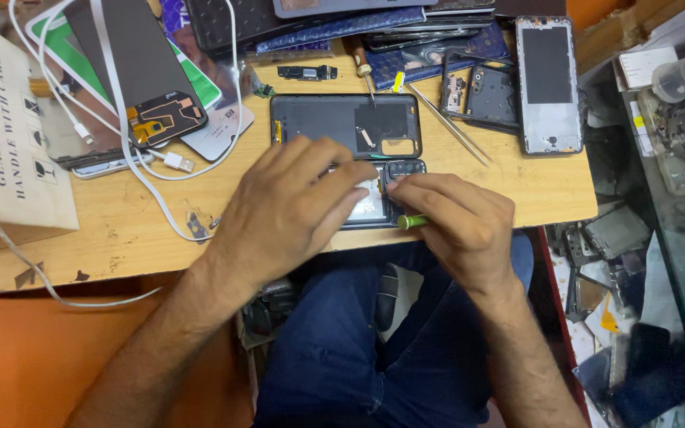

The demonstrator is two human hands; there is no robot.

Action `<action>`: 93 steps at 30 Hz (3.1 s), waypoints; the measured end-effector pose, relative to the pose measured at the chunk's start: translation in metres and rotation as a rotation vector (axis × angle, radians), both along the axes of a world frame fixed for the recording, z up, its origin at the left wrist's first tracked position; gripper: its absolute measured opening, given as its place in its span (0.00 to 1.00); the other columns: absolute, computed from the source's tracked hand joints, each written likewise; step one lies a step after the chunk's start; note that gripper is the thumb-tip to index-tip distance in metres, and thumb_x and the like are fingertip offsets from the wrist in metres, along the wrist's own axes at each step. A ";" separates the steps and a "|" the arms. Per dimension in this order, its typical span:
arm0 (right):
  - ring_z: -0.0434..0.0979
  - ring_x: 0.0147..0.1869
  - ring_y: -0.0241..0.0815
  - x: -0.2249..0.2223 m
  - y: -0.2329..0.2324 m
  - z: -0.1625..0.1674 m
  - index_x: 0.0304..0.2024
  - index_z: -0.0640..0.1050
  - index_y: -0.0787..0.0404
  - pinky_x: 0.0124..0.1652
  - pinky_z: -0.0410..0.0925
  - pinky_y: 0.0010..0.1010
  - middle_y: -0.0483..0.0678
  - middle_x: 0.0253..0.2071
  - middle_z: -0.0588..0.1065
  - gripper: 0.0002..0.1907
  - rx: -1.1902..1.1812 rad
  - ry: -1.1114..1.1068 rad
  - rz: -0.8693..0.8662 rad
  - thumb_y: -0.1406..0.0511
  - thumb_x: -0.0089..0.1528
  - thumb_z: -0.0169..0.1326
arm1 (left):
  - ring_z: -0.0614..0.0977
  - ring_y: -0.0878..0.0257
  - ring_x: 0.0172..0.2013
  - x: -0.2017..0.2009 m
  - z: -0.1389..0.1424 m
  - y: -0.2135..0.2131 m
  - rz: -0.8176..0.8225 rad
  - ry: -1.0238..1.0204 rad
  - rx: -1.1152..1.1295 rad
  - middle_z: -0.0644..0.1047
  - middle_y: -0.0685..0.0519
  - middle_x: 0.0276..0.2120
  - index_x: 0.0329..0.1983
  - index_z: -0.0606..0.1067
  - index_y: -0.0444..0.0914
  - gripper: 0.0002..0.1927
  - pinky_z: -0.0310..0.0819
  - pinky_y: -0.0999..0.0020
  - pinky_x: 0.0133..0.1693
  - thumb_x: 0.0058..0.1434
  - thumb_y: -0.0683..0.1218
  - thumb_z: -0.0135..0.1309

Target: The person uses tweezers and a screwdriver to manipulate internal components of a disassembled smartphone. They connect a ribbon cable, adjust parts on the motherboard, and tighten screws to secure the internal assembly.

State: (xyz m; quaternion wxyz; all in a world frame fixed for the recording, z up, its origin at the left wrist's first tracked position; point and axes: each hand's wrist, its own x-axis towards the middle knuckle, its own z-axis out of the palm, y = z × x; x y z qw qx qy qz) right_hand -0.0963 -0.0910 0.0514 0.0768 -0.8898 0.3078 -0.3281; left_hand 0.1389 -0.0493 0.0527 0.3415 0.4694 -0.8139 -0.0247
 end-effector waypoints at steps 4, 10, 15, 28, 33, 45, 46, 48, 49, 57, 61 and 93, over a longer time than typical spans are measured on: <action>0.83 0.45 0.42 -0.003 -0.002 -0.003 0.47 0.84 0.55 0.42 0.75 0.31 0.45 0.50 0.80 0.19 0.057 0.017 0.008 0.73 0.54 0.66 | 0.75 0.62 0.39 -0.015 -0.004 0.012 0.040 -0.077 -0.020 0.75 0.56 0.39 0.53 0.79 0.40 0.12 0.66 0.64 0.39 0.68 0.48 0.60; 0.81 0.39 0.38 -0.006 -0.004 -0.004 0.48 0.84 0.55 0.38 0.73 0.27 0.46 0.56 0.78 0.19 0.321 0.022 0.005 0.74 0.54 0.64 | 0.75 0.62 0.39 -0.019 -0.010 0.018 0.047 -0.144 -0.036 0.75 0.55 0.38 0.53 0.79 0.37 0.18 0.65 0.64 0.38 0.66 0.51 0.60; 0.81 0.42 0.37 -0.011 -0.006 -0.001 0.49 0.84 0.57 0.41 0.75 0.24 0.49 0.60 0.77 0.20 0.494 -0.040 0.030 0.77 0.56 0.58 | 0.75 0.62 0.41 -0.019 -0.016 0.020 0.049 -0.186 -0.070 0.76 0.55 0.40 0.53 0.79 0.36 0.21 0.65 0.64 0.39 0.64 0.55 0.62; 0.82 0.40 0.42 -0.020 0.016 -0.003 0.49 0.84 0.56 0.37 0.74 0.32 0.45 0.49 0.81 0.17 0.065 0.147 -0.030 0.68 0.56 0.65 | 0.75 0.62 0.42 -0.025 -0.022 0.025 0.111 -0.275 -0.138 0.77 0.55 0.42 0.54 0.79 0.35 0.23 0.65 0.64 0.39 0.64 0.56 0.62; 0.83 0.40 0.40 -0.018 0.012 -0.004 0.48 0.84 0.56 0.36 0.73 0.31 0.44 0.48 0.81 0.14 0.033 0.158 -0.032 0.68 0.59 0.67 | 0.74 0.64 0.39 -0.033 -0.020 0.027 0.138 -0.312 -0.137 0.74 0.56 0.36 0.53 0.79 0.32 0.25 0.63 0.65 0.36 0.68 0.58 0.61; 0.85 0.51 0.43 -0.021 0.006 -0.002 0.48 0.82 0.60 0.44 0.76 0.31 0.46 0.51 0.81 0.16 0.076 0.107 0.016 0.63 0.59 0.69 | 0.74 0.64 0.37 -0.049 -0.011 0.033 0.222 -0.389 -0.123 0.75 0.55 0.36 0.53 0.79 0.30 0.24 0.63 0.66 0.35 0.66 0.56 0.61; 0.84 0.51 0.43 -0.021 0.006 -0.001 0.48 0.82 0.60 0.44 0.76 0.31 0.46 0.51 0.81 0.17 0.078 0.111 0.015 0.63 0.59 0.69 | 0.74 0.64 0.38 -0.050 -0.011 0.033 0.219 -0.380 -0.129 0.76 0.54 0.38 0.52 0.79 0.30 0.24 0.63 0.66 0.35 0.66 0.55 0.61; 0.84 0.50 0.42 -0.021 0.006 0.000 0.49 0.82 0.59 0.44 0.76 0.31 0.46 0.51 0.81 0.18 0.081 0.119 0.011 0.63 0.58 0.69 | 0.74 0.64 0.37 -0.049 -0.011 0.034 0.217 -0.378 -0.130 0.76 0.54 0.39 0.51 0.78 0.31 0.23 0.63 0.66 0.35 0.66 0.55 0.61; 0.84 0.50 0.42 -0.021 0.007 0.000 0.49 0.82 0.59 0.43 0.76 0.31 0.46 0.51 0.81 0.18 0.085 0.121 0.004 0.63 0.58 0.69 | 0.73 0.64 0.36 -0.049 -0.011 0.034 0.218 -0.384 -0.124 0.75 0.54 0.37 0.52 0.79 0.31 0.23 0.63 0.66 0.34 0.66 0.55 0.61; 0.84 0.47 0.41 -0.021 0.007 -0.001 0.49 0.83 0.57 0.41 0.75 0.31 0.45 0.51 0.81 0.17 0.092 0.123 -0.005 0.62 0.58 0.69 | 0.73 0.64 0.34 -0.051 -0.014 0.035 0.215 -0.423 -0.148 0.75 0.55 0.35 0.53 0.80 0.30 0.23 0.63 0.67 0.33 0.67 0.54 0.61; 0.84 0.47 0.41 -0.021 0.008 -0.001 0.49 0.83 0.56 0.41 0.75 0.32 0.45 0.51 0.81 0.17 0.081 0.135 -0.009 0.62 0.58 0.69 | 0.74 0.65 0.35 -0.051 -0.014 0.035 0.219 -0.446 -0.181 0.76 0.54 0.37 0.52 0.79 0.29 0.22 0.63 0.67 0.32 0.68 0.54 0.60; 0.82 0.39 0.38 -0.020 -0.002 0.008 0.47 0.82 0.53 0.33 0.73 0.29 0.41 0.48 0.78 0.16 0.163 0.246 0.030 0.58 0.59 0.66 | 0.75 0.62 0.41 -0.037 -0.040 0.030 0.151 -0.198 -0.173 0.75 0.54 0.43 0.57 0.78 0.33 0.23 0.70 0.66 0.41 0.64 0.49 0.66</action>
